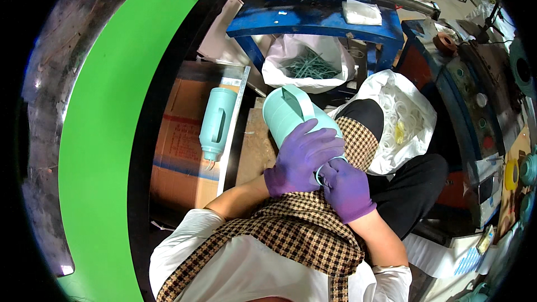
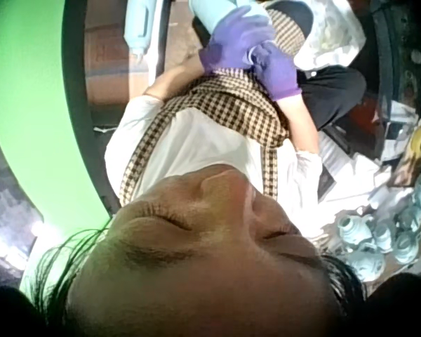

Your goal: The person assembles light green plastic sprayers by inserting a white plastic ring into the neck of the sprayer body, then attaching a beige handle. The person repeats this process for multiple units, placing the finished sprayers on a nearby table.

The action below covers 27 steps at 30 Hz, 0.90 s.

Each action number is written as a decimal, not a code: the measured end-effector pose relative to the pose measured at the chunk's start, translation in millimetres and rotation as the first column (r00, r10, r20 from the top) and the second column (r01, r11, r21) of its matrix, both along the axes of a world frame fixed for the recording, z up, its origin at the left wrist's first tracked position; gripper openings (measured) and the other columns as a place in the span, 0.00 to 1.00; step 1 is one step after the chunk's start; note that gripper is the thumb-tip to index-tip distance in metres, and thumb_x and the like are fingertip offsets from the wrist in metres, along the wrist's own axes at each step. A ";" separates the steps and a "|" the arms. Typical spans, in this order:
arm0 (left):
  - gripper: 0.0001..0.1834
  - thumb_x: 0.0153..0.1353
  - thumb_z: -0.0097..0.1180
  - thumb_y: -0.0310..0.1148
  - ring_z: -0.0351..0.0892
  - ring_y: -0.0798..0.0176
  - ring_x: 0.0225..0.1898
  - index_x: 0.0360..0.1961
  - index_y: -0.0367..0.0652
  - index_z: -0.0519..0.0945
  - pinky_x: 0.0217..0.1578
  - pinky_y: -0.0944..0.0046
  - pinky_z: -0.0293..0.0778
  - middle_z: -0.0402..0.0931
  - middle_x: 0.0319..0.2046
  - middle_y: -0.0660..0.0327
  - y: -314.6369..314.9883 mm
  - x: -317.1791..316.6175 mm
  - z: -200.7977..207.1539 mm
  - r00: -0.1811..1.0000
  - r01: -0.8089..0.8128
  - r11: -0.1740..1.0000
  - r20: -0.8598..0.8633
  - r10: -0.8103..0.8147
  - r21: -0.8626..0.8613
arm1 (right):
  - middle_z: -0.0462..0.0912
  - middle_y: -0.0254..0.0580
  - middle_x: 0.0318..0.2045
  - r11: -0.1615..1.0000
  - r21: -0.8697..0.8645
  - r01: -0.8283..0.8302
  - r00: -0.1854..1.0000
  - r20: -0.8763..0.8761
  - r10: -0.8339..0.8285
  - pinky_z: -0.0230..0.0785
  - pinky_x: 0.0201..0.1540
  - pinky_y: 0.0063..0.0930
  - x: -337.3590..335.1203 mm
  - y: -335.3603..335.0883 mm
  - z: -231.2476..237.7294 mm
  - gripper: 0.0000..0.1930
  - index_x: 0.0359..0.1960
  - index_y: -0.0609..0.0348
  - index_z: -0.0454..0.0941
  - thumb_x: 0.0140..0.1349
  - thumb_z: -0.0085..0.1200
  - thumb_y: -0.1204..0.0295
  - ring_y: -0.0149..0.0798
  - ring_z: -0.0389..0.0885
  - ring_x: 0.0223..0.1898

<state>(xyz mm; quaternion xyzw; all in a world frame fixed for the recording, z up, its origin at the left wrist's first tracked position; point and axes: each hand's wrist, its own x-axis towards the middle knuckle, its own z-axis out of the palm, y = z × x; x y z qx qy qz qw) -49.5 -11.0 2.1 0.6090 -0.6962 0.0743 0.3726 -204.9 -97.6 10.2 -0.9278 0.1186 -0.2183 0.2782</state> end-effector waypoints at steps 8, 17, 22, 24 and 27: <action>0.27 0.42 0.65 0.30 0.78 0.53 0.59 0.50 0.45 0.82 0.66 0.43 0.63 0.81 0.53 0.59 -6.3 -3.3 -4.3 0.997 -0.027 1.000 0.071 0.025 0.015 | 0.79 0.45 0.32 0.989 0.051 0.142 0.985 0.091 -0.146 0.75 0.34 0.39 -1.8 7.4 -15.5 0.10 0.34 0.57 0.79 0.48 0.58 0.80 0.52 0.81 0.32; 0.30 0.46 0.71 0.48 0.78 0.49 0.57 0.48 0.43 0.82 0.65 0.41 0.62 0.82 0.50 0.55 -19.5 -12.5 5.4 0.979 0.014 0.990 0.197 -0.042 0.139 | 0.82 0.48 0.43 0.964 0.262 -0.035 0.995 0.096 0.010 0.77 0.46 0.41 -11.8 -11.5 -37.0 0.13 0.44 0.56 0.80 0.56 0.54 0.75 0.54 0.82 0.44; 0.30 0.49 0.68 0.49 0.77 0.47 0.56 0.50 0.43 0.79 0.65 0.38 0.60 0.81 0.51 0.56 -20.4 -23.5 10.7 0.966 0.071 0.996 0.244 -0.082 0.056 | 0.83 0.49 0.38 0.993 0.117 -0.031 0.999 -0.035 0.036 0.76 0.40 0.43 -14.1 -9.1 -40.3 0.11 0.41 0.56 0.80 0.56 0.55 0.76 0.55 0.83 0.39; 0.31 0.48 0.68 0.49 0.76 0.47 0.57 0.50 0.43 0.78 0.65 0.36 0.60 0.80 0.52 0.56 -23.6 -28.3 12.5 0.946 0.085 0.996 0.314 -0.081 0.001 | 0.83 0.49 0.38 0.974 0.210 -0.088 0.996 0.033 0.083 0.76 0.40 0.44 -24.4 -5.0 -37.0 0.13 0.44 0.57 0.79 0.56 0.53 0.78 0.57 0.83 0.39; 0.27 0.52 0.66 0.46 0.77 0.48 0.56 0.50 0.43 0.78 0.66 0.35 0.58 0.81 0.49 0.57 -27.2 -30.0 20.9 0.923 0.125 0.988 0.356 -0.149 0.089 | 0.83 0.45 0.36 0.946 0.309 -0.095 0.983 0.177 0.041 0.77 0.43 0.40 -59.1 1.0 -23.9 0.23 0.56 0.57 0.78 0.57 0.54 0.79 0.50 0.84 0.37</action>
